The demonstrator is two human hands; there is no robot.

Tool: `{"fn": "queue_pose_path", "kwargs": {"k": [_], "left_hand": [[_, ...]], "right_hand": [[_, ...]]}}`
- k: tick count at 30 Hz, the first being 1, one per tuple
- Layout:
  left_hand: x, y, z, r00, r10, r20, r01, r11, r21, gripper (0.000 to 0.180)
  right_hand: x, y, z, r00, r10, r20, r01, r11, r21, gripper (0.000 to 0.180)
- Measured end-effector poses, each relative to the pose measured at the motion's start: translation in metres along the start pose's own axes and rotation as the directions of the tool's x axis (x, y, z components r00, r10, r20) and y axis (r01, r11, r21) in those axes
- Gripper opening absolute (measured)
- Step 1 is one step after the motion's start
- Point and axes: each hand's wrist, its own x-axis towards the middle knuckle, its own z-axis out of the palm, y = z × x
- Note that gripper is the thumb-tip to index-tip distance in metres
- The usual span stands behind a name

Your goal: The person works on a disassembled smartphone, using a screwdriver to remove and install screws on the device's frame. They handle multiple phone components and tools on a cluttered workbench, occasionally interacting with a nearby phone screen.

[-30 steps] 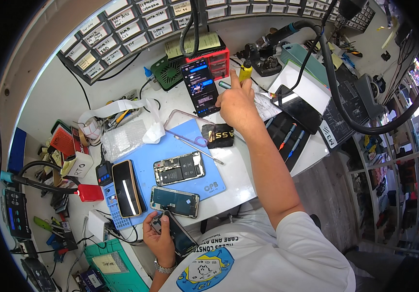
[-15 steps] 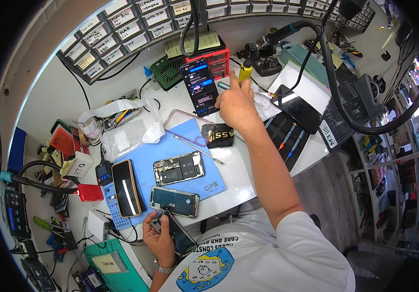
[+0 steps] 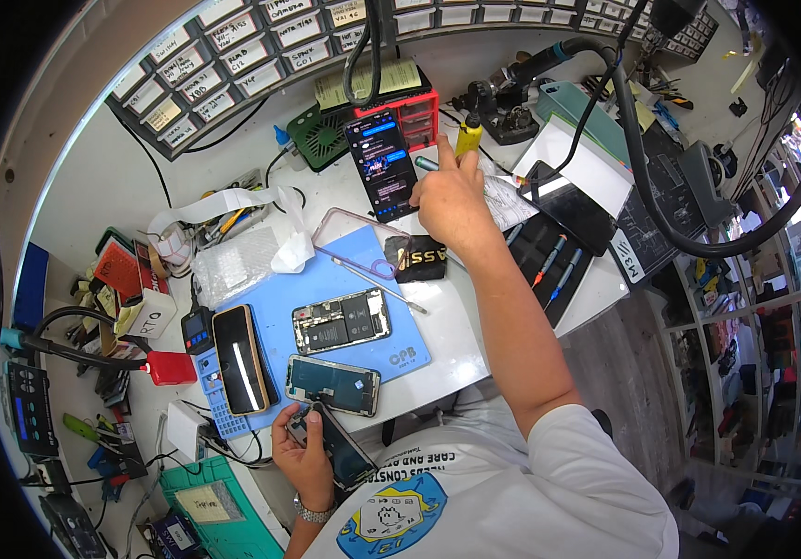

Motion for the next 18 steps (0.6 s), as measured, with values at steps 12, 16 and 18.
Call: {"fn": "queue_pose_path", "kwargs": {"k": [12,16,18], "left_hand": [[0.0,0.0,0.0,1.0,-0.004,0.002,0.004,1.0,-0.003,0.034],[0.0,0.0,0.0,1.0,0.003,-0.003,-0.003,1.0,0.018,0.035],[0.0,-0.001,-0.001,1.0,0.004,-0.004,-0.004,1.0,0.026,0.035]], "right_hand": [[0.001,0.005,0.007,0.998,-0.058,-0.017,0.057,0.997,-0.043,0.032],[0.001,0.001,0.007,1.0,-0.028,0.004,0.029,0.999,-0.03,0.039],[0.0,-0.005,0.001,0.999,0.009,0.031,-0.008,1.0,-0.017,0.047]]}}
